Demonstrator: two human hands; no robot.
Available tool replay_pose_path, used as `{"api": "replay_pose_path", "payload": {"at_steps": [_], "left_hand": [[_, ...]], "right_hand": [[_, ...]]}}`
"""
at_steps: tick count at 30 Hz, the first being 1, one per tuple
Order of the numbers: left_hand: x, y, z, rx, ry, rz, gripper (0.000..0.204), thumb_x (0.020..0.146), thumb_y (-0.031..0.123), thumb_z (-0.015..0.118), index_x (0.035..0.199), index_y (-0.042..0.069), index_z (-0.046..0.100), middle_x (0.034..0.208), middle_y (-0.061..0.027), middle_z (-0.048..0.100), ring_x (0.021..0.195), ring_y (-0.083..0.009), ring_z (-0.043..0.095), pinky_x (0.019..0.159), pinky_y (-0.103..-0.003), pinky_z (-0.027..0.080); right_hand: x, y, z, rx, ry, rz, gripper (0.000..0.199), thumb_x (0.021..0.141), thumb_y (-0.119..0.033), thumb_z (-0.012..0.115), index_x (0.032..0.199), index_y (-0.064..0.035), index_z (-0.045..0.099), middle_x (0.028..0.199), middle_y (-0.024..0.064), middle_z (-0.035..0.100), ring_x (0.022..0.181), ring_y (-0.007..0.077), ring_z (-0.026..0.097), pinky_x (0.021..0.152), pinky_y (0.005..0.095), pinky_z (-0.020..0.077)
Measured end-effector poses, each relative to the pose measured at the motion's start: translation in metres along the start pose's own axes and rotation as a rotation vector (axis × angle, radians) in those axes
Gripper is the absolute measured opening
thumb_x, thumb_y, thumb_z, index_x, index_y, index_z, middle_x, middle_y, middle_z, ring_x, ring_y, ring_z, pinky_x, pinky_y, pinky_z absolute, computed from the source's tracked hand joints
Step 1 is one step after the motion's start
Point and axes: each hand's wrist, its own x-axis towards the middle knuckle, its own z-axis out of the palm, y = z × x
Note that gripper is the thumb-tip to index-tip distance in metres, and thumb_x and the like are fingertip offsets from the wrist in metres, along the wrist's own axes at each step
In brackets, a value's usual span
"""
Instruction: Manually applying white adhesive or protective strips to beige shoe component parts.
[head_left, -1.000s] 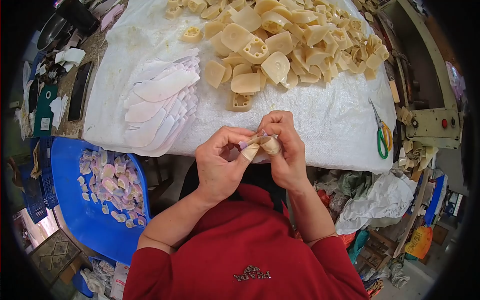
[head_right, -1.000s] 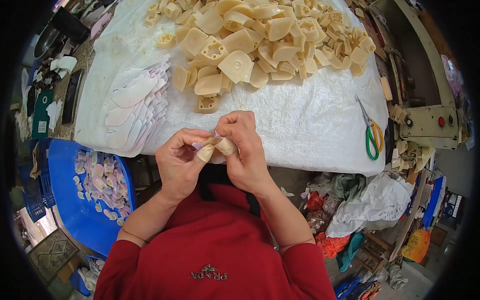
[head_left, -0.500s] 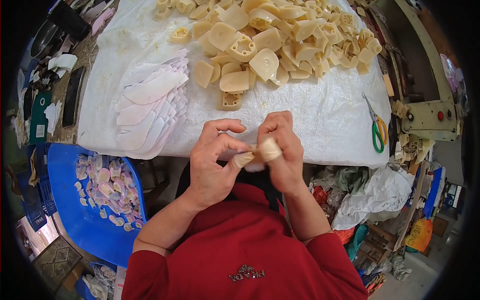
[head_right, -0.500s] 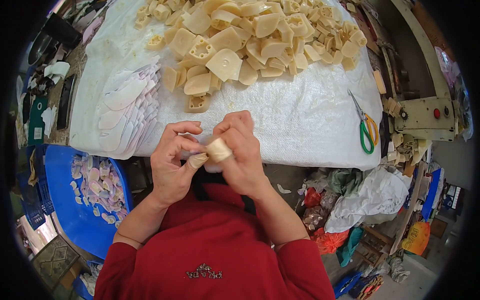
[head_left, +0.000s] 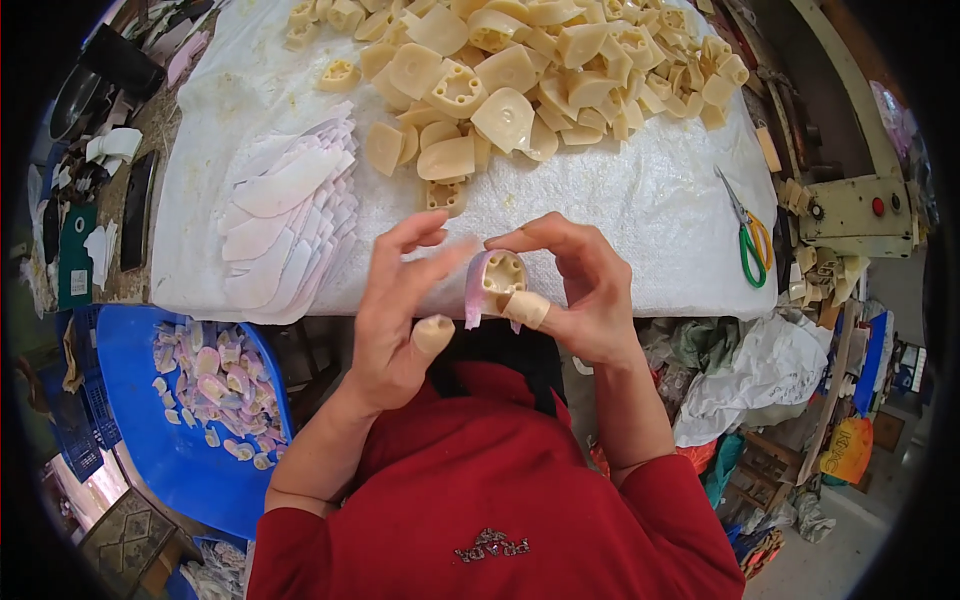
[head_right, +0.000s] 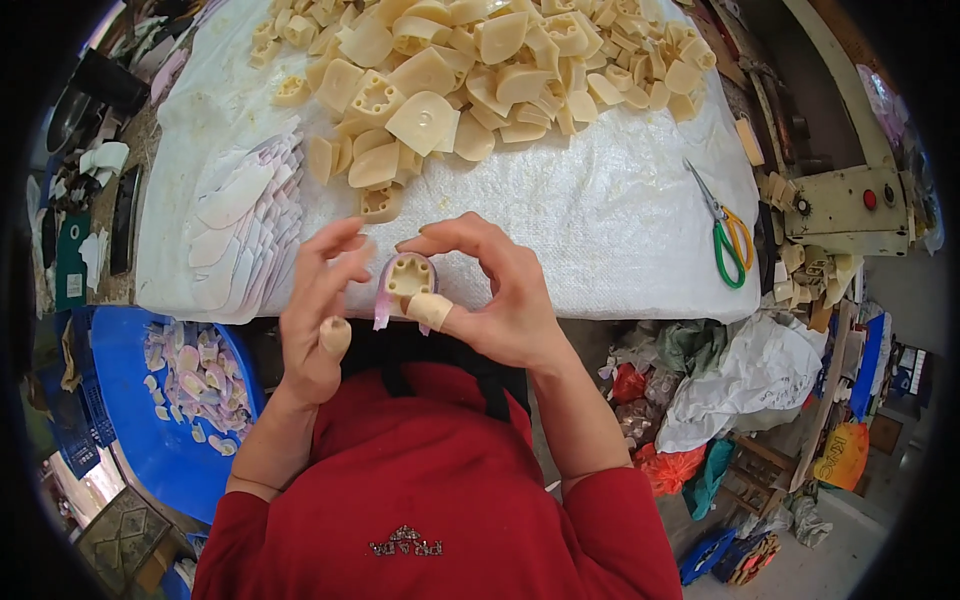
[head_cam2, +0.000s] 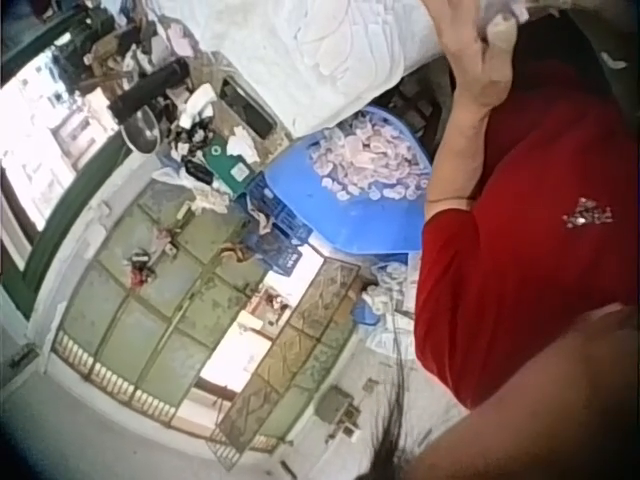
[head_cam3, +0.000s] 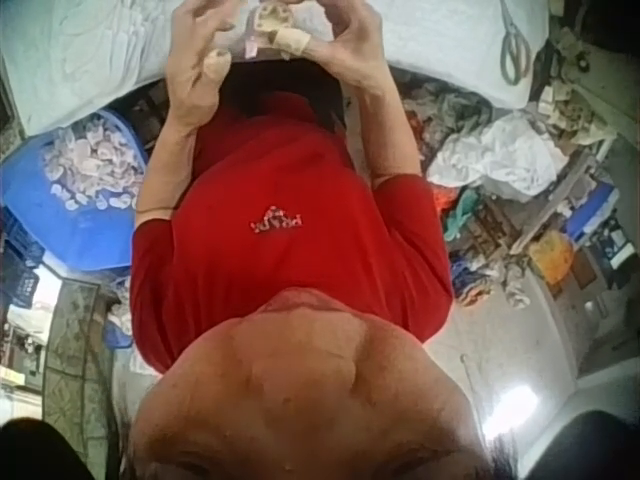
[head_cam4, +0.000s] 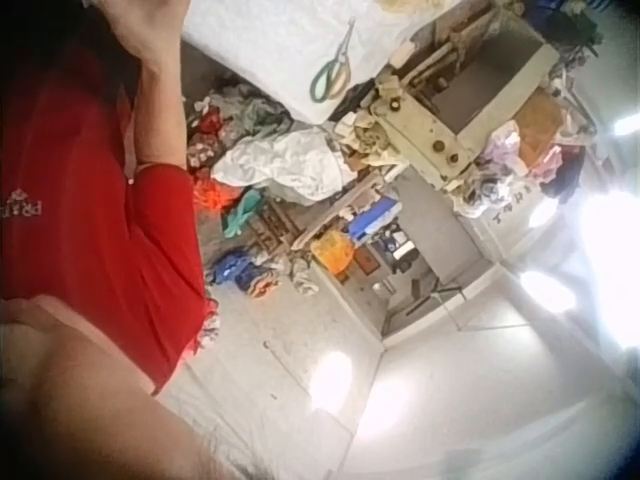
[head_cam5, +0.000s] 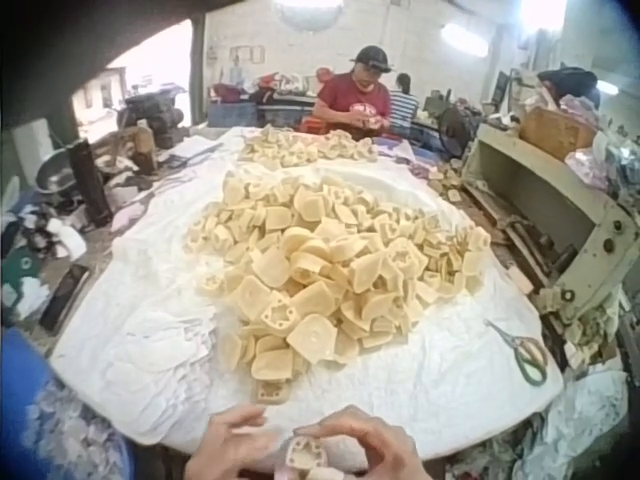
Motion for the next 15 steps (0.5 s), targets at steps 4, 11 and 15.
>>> {"api": "replay_pose_path", "payload": {"at_steps": [4, 11, 15], "left_hand": [[-0.011, -0.017, 0.008, -0.440, -0.193, -0.358, 0.066, 0.095, 0.040, 0.041, 0.144, 0.002, 0.018, 0.124, -0.0171, 0.045, 0.099, -0.0176, 0.052, 0.084, -0.028, 0.041], [-0.011, 0.008, 0.029, -0.662, 0.017, -0.569, 0.050, 0.091, 0.029, 0.039, 0.132, 0.005, 0.024, 0.101, -0.0105, 0.051, 0.084, -0.0151, 0.053, 0.073, -0.027, 0.044], [-0.012, 0.014, 0.028, -0.778, -0.079, -0.476, 0.051, 0.097, 0.035, 0.033, 0.136, 0.004, 0.020, 0.094, -0.0097, 0.050, 0.083, -0.0119, 0.051, 0.072, -0.026, 0.043]], "right_hand": [[-0.004, -0.007, 0.014, -0.116, -0.063, -0.108, 0.053, 0.066, -0.006, 0.078, 0.113, -0.0002, 0.055, 0.101, 0.0112, 0.064, 0.091, 0.0240, 0.057, 0.083, 0.0352, 0.0444], [-0.014, 0.002, 0.031, -0.196, 0.043, -0.125, 0.041, 0.074, -0.019, 0.071, 0.111, -0.0077, 0.059, 0.105, 0.0102, 0.059, 0.101, 0.0261, 0.050, 0.087, 0.0337, 0.0419], [-0.013, -0.003, 0.029, 0.154, 0.052, 0.088, 0.035, 0.086, -0.030, 0.060, 0.112, -0.0061, 0.058, 0.105, 0.0126, 0.056, 0.106, 0.0249, 0.047, 0.092, 0.0367, 0.0380]]}}
